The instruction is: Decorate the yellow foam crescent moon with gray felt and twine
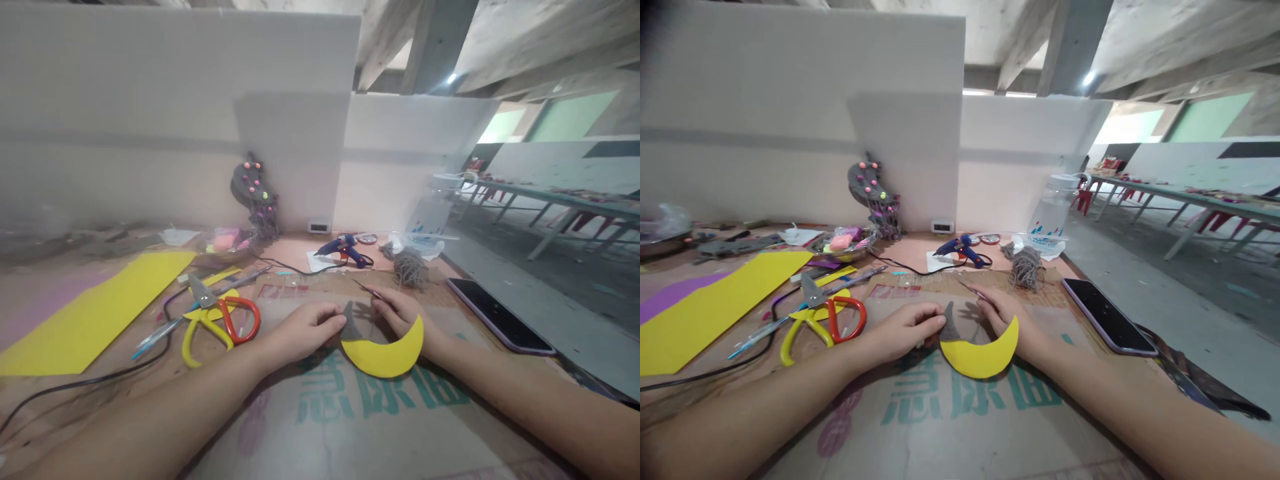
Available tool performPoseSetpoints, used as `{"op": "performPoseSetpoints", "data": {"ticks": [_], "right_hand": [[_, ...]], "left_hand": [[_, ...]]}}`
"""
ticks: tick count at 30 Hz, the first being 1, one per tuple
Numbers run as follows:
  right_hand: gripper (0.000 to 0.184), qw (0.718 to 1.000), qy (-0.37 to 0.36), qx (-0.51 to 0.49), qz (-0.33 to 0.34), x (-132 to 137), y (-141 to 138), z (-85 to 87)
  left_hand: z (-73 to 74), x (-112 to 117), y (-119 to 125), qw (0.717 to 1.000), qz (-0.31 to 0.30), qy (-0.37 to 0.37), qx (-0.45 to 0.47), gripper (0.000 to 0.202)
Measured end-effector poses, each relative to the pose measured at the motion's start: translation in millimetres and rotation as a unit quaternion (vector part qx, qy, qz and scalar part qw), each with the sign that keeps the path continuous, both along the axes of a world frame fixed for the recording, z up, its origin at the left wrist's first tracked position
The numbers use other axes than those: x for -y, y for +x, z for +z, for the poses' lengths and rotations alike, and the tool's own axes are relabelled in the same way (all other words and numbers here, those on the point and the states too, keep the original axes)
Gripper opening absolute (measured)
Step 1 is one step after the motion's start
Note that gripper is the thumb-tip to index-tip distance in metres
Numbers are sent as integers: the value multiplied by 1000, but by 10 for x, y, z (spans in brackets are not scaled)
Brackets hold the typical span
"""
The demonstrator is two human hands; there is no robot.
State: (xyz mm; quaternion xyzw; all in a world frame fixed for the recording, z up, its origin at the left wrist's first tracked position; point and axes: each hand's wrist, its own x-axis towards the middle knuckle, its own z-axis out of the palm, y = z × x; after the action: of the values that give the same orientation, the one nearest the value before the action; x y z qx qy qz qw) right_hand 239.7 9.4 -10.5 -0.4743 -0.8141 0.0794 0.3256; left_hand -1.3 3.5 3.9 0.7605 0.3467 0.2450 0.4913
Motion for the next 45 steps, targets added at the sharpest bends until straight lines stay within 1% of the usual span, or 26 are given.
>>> {"op": "performPoseSetpoints", "data": {"ticks": [8,15,18,21,25,27,29,31,33,35,37,39,40,42,43,45], "right_hand": [[40,1000,1,-9,4,-10,3,-4],[39,999,44,-7,14,-33,-22,-19],[38,999,38,3,19,-23,-31,13],[37,1000,7,18,15,10,-31,116],[38,1000,-1,11,-12,-29,-16,365],[40,999,-12,32,3,-116,-48,529],[39,994,-38,89,53,-240,-160,691],[37,979,-56,161,107,-379,-383,814],[34,967,-62,204,140,-507,-706,878],[32,959,-66,216,173,-598,-1067,896],[34,956,-56,213,193,-628,-1371,908],[39,957,-40,205,203,-582,-1527,946],[39,959,-31,198,201,-530,-1536,975],[35,972,0,162,170,-379,-1420,1038],[32,980,22,135,146,-287,-1310,1062],[29,987,61,92,118,-89,-1037,1071]], "left_hand": [[-1,-9,-9,1000,-2,16,-5,33],[17,4,5,1000,-4,12,-1,31],[22,13,6,1000,4,17,-12,30],[32,21,2,999,13,31,-22,30],[37,28,3,998,7,54,-23,29],[30,25,7,998,4,62,-20,27],[19,19,13,997,5,70,-21,24],[10,14,17,996,9,82,-23,22],[8,13,19,995,15,93,-24,22],[9,17,19,995,18,99,-26,21],[11,24,16,994,24,101,-28,20],[10,27,12,994,34,100,-28,19],[10,27,9,994,38,98,-27,19],[8,21,5,995,43,91,-22,20],[9,17,3,995,48,87,-17,20],[12,9,3,995,64,79,-5,20]]}}
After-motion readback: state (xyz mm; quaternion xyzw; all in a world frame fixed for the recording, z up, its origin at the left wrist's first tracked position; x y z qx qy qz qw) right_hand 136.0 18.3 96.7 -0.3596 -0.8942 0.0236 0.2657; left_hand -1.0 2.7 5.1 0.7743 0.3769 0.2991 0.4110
